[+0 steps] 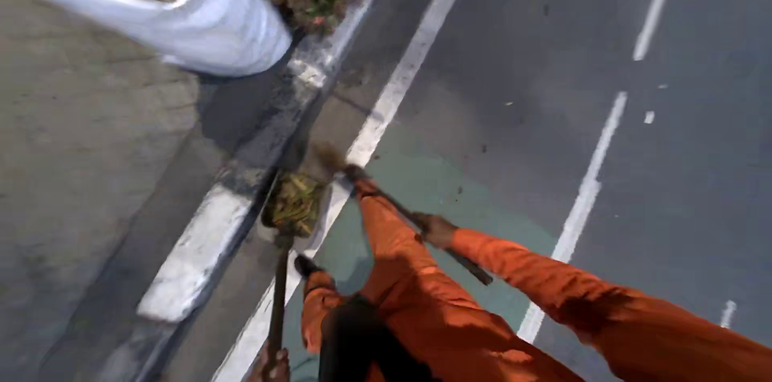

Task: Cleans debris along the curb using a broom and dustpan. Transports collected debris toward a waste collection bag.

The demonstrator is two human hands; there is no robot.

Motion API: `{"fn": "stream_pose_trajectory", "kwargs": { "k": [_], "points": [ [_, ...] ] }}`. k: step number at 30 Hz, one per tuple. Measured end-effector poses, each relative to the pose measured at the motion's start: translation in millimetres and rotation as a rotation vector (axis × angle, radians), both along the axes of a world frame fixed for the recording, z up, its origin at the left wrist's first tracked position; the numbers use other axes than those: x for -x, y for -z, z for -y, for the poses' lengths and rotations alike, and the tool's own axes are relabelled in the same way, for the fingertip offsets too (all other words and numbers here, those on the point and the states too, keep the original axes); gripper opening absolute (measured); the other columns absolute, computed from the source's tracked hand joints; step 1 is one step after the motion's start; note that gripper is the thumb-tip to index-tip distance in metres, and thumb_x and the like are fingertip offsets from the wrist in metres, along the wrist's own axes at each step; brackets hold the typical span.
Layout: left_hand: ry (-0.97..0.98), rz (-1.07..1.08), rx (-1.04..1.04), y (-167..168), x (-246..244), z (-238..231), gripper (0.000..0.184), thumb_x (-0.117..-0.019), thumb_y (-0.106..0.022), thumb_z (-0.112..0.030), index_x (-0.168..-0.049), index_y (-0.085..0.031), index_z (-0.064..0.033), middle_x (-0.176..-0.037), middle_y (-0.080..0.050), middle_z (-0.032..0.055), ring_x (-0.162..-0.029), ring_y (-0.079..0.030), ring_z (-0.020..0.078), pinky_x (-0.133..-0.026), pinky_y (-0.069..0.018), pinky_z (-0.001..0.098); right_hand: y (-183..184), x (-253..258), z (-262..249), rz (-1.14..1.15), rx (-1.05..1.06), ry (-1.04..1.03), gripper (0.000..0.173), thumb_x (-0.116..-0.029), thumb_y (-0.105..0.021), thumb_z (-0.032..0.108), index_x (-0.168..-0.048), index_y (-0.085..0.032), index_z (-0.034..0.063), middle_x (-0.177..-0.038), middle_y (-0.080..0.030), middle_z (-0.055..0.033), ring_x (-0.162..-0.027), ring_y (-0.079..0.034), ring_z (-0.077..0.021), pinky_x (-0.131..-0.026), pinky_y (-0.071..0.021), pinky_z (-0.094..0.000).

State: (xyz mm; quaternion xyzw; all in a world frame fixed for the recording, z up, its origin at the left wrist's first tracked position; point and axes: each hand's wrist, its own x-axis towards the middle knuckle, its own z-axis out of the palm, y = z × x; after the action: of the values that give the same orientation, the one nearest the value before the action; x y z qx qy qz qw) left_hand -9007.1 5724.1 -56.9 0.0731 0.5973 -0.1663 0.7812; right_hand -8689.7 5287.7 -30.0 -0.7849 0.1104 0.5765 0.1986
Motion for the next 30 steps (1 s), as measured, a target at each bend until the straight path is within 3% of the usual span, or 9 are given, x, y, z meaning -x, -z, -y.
{"fn": "stream_pose_trajectory", "kwargs": {
  "k": [5, 8, 9, 12, 14, 17, 22, 26, 30],
  "points": [
    [-0.016, -0.066, -0.034, -31, 106, -53, 0.036, -0.1107, -0.018, -0.029, -0.119, -0.051, -0.0147, -0.08, -0.066, 0.0047, -0.043, -0.055, 0.0051, -0.036, -0.0462, 0.0163, 105, 37, -88, 0.09, 0.147, 0.167, 0.056, -0.0968, -0.064, 0.015, -0.149, -0.044, 0.0059, -0.121, -0.063, -0.028, -0.101, -0.066, -0.0409, -0.088, -0.0533, -0.0585],
    [-0.055, -0.121, -0.045, -36, 145, -83, 0.036, -0.1113, -0.02, -0.032, -0.116, -0.051, -0.0136, -0.078, -0.064, 0.0041, -0.042, -0.056, 0.0058, -0.035, -0.047, 0.0171, 176, 72, -158, 0.206, 0.131, 0.007, 0.058, -0.0906, -0.07, 0.022, -0.14, -0.052, -0.0016, -0.116, -0.066, -0.0297, -0.103, -0.067, -0.0445, -0.086, -0.0544, -0.0639],
    [-0.068, -0.186, -0.073, -36, 148, -91, 0.037, -0.1109, -0.021, -0.033, -0.11, -0.052, -0.0114, -0.074, -0.063, 0.0037, -0.04, -0.054, 0.0053, -0.034, -0.0456, 0.0165, 179, 97, -184, 0.193, 0.108, -0.119, 0.056, -0.091, -0.069, 0.024, -0.137, -0.053, -0.005, -0.113, -0.067, -0.0297, -0.1, -0.068, -0.0433, -0.085, -0.0556, -0.0622],
    [-0.011, -0.355, -0.156, -21, 142, -110, 0.036, -0.1109, -0.023, -0.032, -0.101, -0.049, -0.0094, -0.066, -0.055, 0.0011, -0.037, -0.048, 0.0035, -0.031, -0.0402, 0.0153, 116, 153, -256, -0.176, 0.094, -0.478, 0.059, -0.0971, -0.063, 0.021, -0.146, -0.045, -0.0047, -0.135, -0.059, -0.0284, -0.125, -0.058, -0.0417, -0.105, -0.0453, -0.0599],
    [0.033, -0.379, -0.169, -17, 143, -124, 0.033, -0.111, -0.025, -0.032, -0.103, -0.049, -0.0107, -0.065, -0.055, 0.0008, -0.037, -0.047, 0.0034, -0.031, -0.0395, 0.0158, 98, 182, -256, -0.251, 0.02, -0.535, 0.057, -0.0968, -0.063, 0.017, -0.148, -0.045, 0.0002, -0.135, -0.058, -0.0287, -0.122, -0.06, -0.0435, -0.101, -0.047, -0.0615],
    [0.035, -0.368, -0.138, -15, 151, -138, 0.033, -0.1105, -0.024, -0.033, -0.104, -0.048, -0.0116, -0.065, -0.054, 0.0007, -0.037, -0.047, 0.0033, -0.03, -0.0388, 0.0158, 84, 217, -216, -0.276, -0.097, -0.445, 0.052, -0.0965, -0.062, 0.013, -0.147, -0.05, 0.0104, -0.118, -0.065, -0.0254, -0.094, -0.067, -0.0389, -0.083, -0.0536, -0.0579],
    [0.066, -0.331, -0.121, -10, 170, -139, 0.033, -0.1112, -0.023, -0.034, -0.105, -0.048, -0.0122, -0.066, -0.054, 0.0005, -0.037, -0.047, 0.0028, -0.031, -0.0394, 0.0155, 35, 261, -185, -0.211, -0.017, -0.174, 0.06, -0.0949, -0.066, 0.016, -0.151, -0.046, 0.0159, -0.12, -0.066, -0.0235, -0.101, -0.068, -0.0385, -0.088, -0.054, -0.0591],
    [0.096, -0.307, -0.127, -8, 181, -134, 0.035, -0.1114, -0.021, -0.033, -0.105, -0.049, -0.0129, -0.065, -0.056, 0.0001, -0.037, -0.049, 0.0024, -0.031, -0.0402, 0.0149, 61, 264, -230, -0.273, 0.021, -0.009, 0.061, -0.0935, -0.064, 0.012, -0.15, -0.041, 0.0056, -0.127, -0.062, -0.0249, -0.106, -0.066, -0.0371, -0.091, -0.0537, -0.0554],
    [0.109, -0.287, -0.114, -9, 186, -136, 0.036, -0.1112, -0.02, -0.034, -0.106, -0.05, -0.0134, -0.068, -0.058, 0.0004, -0.038, -0.051, 0.0027, -0.032, -0.0413, 0.0148, 81, 256, -208, -0.366, -0.188, -0.012, 0.054, -0.099, -0.06, 0.011, -0.15, -0.045, 0.0107, -0.109, -0.065, -0.0156, -0.081, -0.062, -0.0218, -0.074, -0.0521, -0.0397]
  ]
}}
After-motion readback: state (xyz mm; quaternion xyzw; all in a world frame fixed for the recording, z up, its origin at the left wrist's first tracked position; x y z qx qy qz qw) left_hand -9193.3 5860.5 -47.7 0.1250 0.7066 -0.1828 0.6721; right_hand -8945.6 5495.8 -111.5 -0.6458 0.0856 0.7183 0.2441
